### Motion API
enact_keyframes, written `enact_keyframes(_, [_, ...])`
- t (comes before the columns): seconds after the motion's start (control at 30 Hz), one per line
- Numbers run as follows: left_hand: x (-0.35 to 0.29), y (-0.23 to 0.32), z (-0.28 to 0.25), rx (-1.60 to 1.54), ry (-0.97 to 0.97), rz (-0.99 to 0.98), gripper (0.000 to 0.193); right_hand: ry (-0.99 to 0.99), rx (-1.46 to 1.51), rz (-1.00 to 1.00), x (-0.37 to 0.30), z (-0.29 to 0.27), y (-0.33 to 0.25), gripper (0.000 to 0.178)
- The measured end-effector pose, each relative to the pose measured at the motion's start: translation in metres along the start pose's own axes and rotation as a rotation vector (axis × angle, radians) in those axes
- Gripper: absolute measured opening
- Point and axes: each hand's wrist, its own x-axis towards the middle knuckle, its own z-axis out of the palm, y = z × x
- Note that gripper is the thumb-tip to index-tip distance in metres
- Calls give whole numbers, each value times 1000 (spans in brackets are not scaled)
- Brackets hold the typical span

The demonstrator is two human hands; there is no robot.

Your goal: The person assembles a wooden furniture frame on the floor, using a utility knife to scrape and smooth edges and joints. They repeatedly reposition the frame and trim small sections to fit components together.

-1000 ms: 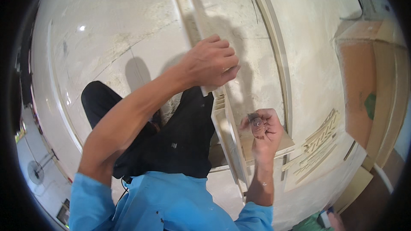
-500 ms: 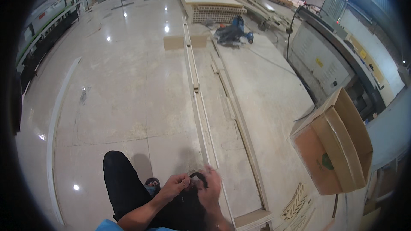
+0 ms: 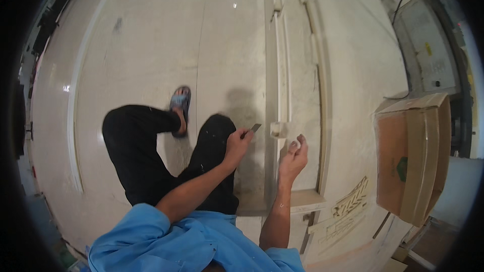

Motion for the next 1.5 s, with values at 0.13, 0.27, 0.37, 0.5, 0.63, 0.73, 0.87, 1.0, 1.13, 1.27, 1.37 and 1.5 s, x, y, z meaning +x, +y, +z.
enact_keyframes(0.13, [12, -36, 28, -7, -125, -217, 31, 48, -272, -29, -8, 3, -1, 37])
enact_keyframes(0.27, [16, -52, 50, -98, -133, -138, 27, 167, -283, -104, -15, 9, -6, 38])
enact_keyframes(0.37, [15, -55, 62, -137, -161, -84, 23, 201, -291, -121, -15, 11, -8, 49])
enact_keyframes(0.5, [15, -54, 67, -61, -95, 89, 17, 128, -387, -166, -13, 12, -7, 50])
enact_keyframes(0.63, [17, -54, 67, -18, -136, 143, 13, 101, -416, -175, -13, 13, -6, 52])
enact_keyframes(0.73, [20, -55, 67, 30, -190, 120, 11, 108, -439, -163, -14, 13, -6, 55])
enact_keyframes(0.87, [20, -51, 67, 26, -165, 132, 13, 111, -425, -158, -12, 12, -6, 57])
enact_keyframes(1.0, [11, -34, 60, 33, -166, 142, 13, 112, -453, -197, -12, 11, -5, 58])
enact_keyframes(1.13, [-13, -11, 42, 13, -186, 204, 13, 128, -402, -215, -13, 11, -2, 58])
enact_keyframes(1.27, [-25, -8, 37, -68, -157, 199, 12, 151, -338, -179, -13, 11, -1, 54])
enact_keyframes(1.37, [-10, -20, 53, 0, -74, 114, 11, 132, -336, -230, -12, 11, -1, 49])
enact_keyframes(1.5, [8, -25, 69, 81, -46, 154, 9, 148, -371, -239, -12, 12, -1, 49])
